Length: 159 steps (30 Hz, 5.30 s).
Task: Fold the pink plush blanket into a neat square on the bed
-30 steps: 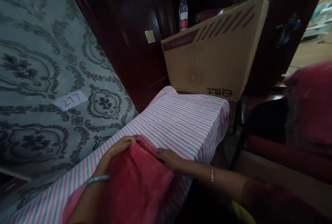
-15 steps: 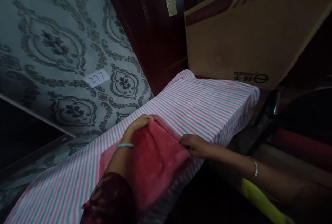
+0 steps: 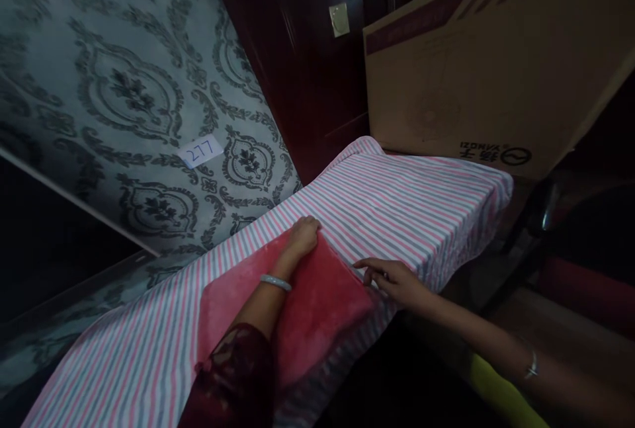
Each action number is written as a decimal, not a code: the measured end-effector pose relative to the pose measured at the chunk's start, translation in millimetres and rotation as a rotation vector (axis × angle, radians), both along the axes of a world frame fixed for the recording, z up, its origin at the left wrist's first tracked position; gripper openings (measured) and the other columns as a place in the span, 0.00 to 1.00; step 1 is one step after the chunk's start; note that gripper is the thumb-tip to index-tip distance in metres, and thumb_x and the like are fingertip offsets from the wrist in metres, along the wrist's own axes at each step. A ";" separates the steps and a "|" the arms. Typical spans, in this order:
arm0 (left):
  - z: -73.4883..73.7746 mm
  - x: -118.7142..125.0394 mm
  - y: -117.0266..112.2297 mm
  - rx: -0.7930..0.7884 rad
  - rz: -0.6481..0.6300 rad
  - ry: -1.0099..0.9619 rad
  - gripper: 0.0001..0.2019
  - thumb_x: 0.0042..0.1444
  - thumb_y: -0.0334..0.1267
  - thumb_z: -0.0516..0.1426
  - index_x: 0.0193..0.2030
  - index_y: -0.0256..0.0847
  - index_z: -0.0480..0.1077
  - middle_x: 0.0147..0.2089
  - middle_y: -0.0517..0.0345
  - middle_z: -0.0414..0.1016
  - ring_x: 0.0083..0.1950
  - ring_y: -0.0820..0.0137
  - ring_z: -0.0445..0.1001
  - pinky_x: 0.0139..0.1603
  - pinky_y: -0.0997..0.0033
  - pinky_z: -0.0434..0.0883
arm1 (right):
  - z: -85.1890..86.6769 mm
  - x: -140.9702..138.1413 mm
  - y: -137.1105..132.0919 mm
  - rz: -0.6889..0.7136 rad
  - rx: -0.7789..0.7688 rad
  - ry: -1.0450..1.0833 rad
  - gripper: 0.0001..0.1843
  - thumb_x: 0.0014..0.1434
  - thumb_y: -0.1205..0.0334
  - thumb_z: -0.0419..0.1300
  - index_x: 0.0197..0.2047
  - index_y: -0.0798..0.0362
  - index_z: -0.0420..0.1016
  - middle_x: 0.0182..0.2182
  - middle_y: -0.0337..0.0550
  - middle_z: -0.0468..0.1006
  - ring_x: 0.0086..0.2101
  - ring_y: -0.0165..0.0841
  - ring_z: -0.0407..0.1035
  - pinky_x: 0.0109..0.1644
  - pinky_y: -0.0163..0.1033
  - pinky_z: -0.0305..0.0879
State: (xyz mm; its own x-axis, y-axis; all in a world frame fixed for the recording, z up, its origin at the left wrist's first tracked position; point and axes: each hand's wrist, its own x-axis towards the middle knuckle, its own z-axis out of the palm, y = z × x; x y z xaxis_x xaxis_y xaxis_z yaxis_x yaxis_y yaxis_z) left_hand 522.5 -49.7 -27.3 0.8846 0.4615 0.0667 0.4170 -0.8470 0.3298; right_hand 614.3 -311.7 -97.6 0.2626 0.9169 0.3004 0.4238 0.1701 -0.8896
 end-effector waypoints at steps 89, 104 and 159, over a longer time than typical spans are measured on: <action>-33.1 -213.2 -25.1 0.312 0.800 0.246 0.30 0.69 0.54 0.41 0.74 0.45 0.53 0.75 0.39 0.53 0.76 0.49 0.50 0.69 0.35 0.53 | 11.8 -75.8 196.5 -0.179 -0.211 -0.907 0.32 0.71 0.42 0.44 0.71 0.49 0.62 0.68 0.51 0.62 0.67 0.51 0.50 0.70 0.61 0.40; -14.6 -224.0 -38.1 0.230 0.768 0.295 0.32 0.69 0.56 0.42 0.75 0.44 0.50 0.77 0.41 0.48 0.77 0.53 0.46 0.72 0.39 0.51 | 30.4 -54.4 180.9 -0.023 -0.344 -0.937 0.35 0.72 0.41 0.40 0.75 0.47 0.51 0.72 0.49 0.52 0.70 0.49 0.43 0.71 0.59 0.40; -53.0 -184.4 -30.5 0.357 0.738 0.187 0.29 0.69 0.48 0.42 0.73 0.41 0.57 0.75 0.41 0.54 0.76 0.48 0.50 0.72 0.29 0.46 | 11.5 -116.8 215.8 0.070 -0.103 -0.911 0.26 0.71 0.58 0.44 0.67 0.50 0.66 0.64 0.50 0.68 0.62 0.45 0.59 0.68 0.59 0.46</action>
State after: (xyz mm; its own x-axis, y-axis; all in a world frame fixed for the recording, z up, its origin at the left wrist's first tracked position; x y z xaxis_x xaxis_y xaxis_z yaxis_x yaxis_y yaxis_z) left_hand 338.0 -80.2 -80.2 0.3752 0.9049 0.2008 0.9259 -0.3760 -0.0355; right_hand 497.5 -95.9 -86.1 -0.0932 0.9556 0.2796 0.9602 0.1605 -0.2286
